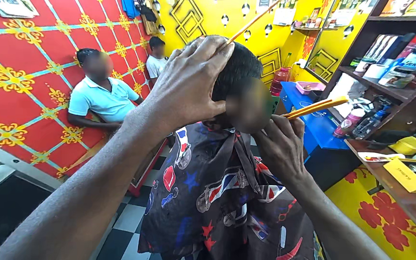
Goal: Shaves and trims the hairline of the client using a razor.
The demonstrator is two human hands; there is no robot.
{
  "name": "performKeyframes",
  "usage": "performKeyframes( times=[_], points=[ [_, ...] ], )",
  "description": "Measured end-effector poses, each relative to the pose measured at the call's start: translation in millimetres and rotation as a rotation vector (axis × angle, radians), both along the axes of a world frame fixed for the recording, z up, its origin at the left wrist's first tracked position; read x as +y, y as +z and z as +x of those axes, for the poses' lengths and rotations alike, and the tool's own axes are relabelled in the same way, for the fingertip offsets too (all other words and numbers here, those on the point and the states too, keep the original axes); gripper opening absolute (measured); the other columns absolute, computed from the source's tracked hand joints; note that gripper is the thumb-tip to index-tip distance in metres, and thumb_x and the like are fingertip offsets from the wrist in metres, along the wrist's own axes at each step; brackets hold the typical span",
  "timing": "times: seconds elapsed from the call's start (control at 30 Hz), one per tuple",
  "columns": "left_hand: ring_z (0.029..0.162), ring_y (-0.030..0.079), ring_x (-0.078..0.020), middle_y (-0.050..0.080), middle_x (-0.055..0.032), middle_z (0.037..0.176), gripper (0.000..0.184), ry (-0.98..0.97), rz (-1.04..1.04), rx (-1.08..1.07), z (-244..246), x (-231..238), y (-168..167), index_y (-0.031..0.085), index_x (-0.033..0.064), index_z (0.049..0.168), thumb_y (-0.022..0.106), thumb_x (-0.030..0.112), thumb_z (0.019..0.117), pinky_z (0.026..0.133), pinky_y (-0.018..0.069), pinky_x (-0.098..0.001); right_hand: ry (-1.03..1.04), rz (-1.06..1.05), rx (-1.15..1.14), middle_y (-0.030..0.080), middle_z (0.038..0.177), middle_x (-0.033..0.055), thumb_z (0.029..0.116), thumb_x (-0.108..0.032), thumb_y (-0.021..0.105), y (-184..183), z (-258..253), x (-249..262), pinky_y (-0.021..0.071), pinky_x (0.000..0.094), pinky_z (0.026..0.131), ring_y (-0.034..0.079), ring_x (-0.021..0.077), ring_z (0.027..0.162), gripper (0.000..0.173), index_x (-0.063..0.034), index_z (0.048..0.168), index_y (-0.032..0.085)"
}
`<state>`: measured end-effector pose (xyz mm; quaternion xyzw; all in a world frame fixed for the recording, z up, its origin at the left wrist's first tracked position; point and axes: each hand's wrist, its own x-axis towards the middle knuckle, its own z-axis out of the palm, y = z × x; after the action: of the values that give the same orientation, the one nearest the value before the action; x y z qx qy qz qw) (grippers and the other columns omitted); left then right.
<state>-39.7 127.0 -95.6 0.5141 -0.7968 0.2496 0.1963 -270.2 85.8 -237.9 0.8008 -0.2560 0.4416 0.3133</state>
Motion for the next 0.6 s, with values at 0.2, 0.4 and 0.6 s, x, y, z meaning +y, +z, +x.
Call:
performKeyframes(
  times=[0.2, 0.4, 0.6],
  points=[
    [0.126, 0.06, -0.0186, 0.062, -0.0133, 0.134, 0.041, -0.291, -0.579, 0.707, -15, 73, -52, 0.056, -0.0094, 0.132, 0.06, 0.021, 0.1037, 0.111, 0.0485, -0.0358, 0.134, 0.219, -0.486, 0.07, 0.111, 0.0035, 0.1006, -0.017, 0.062, -32, -10, 49, 0.0455, 0.0432, 0.096, 0.062, 0.0191, 0.108, 0.022, -0.0186, 0.117, 0.075],
    [0.129, 0.051, 0.0013, 0.054, 0.0198, 0.141, 0.056, -0.288, -0.674, 0.776, -39, 87, -169, 0.048, 0.0357, 0.148, 0.038, 0.064, 0.1017, 0.108, 0.0399, -0.0224, 0.603, 0.773, -0.798, 0.066, 0.106, 0.0069, 0.1004, -0.009, 0.061, -81, 49, 135, 0.0558, 0.0204, 0.088, 0.064, 0.0062, 0.099, 0.018, -0.0099, 0.114, 0.073],
    [0.123, 0.059, -0.022, 0.062, -0.015, 0.132, 0.047, -0.384, -0.513, 0.555, 36, 61, -50, 0.065, 0.0003, 0.129, 0.05, 0.039, 0.1072, 0.104, 0.049, -0.0392, 0.555, 0.754, -0.74, 0.065, 0.111, 0.0011, 0.1058, -0.016, 0.055, -74, 46, 128, 0.0556, 0.0202, 0.088, 0.063, 0.0038, 0.103, 0.015, -0.0121, 0.113, 0.067]
  ],
)
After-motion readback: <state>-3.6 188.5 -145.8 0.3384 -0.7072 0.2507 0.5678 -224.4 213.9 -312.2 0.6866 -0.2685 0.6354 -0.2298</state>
